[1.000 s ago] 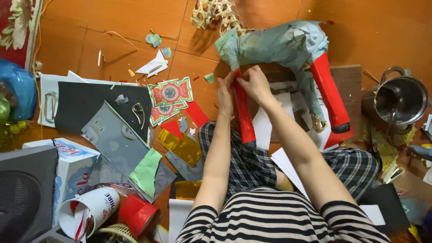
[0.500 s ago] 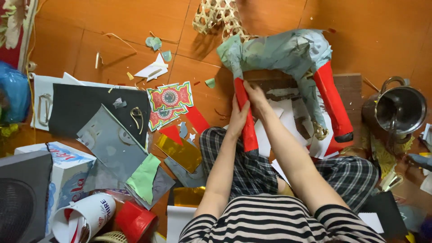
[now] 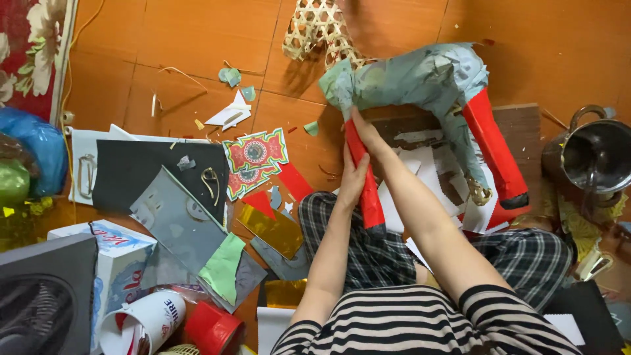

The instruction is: Decorating a paper-mache animal structure by wrapping red paper strips around its legs

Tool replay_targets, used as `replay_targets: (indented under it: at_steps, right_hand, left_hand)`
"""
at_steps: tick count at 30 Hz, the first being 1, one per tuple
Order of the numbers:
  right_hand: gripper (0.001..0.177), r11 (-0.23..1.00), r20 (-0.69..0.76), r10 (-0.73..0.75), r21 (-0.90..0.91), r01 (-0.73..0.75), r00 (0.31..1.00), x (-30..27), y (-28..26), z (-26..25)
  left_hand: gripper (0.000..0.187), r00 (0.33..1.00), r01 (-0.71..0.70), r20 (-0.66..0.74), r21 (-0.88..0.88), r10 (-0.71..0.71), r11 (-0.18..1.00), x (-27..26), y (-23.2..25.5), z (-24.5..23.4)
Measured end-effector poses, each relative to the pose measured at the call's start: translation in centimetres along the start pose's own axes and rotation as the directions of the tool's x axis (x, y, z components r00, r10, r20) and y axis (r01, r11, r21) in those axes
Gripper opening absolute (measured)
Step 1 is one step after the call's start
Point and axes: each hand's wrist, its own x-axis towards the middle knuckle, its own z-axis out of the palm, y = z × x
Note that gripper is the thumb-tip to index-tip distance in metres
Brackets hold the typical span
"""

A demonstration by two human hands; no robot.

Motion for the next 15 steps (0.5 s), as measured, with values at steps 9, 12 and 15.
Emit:
replay_targets:
  at_steps: [9,12,15]
  right_hand:
    - [0.096,0.939,-0.161,-0.178,0.266,0.216,0.971,-5.8,13.3,0.2]
    - [0.079,0.734,-0.054,-0.161,0.661,0.156,0.986,-16.7,11.0,1.2]
    - [0.096,0.685,0.177,-0.338,0.720,0.113,0.924,-16.0,12.7,-0.2]
  left_hand:
    - [0.085,0.999,0.020,-0.038,0.434,-0.004,0.901,-2.1,4.7,-1.5]
    - [0.104,0.989,0.071,-0.113,-0.192,-0.094,0.979,-0.2,-3.8,-7.0]
    - [0.078,0.991,0.095,-0.123,0.442,-0.045,0.892,2.1,-12.6,-10.3]
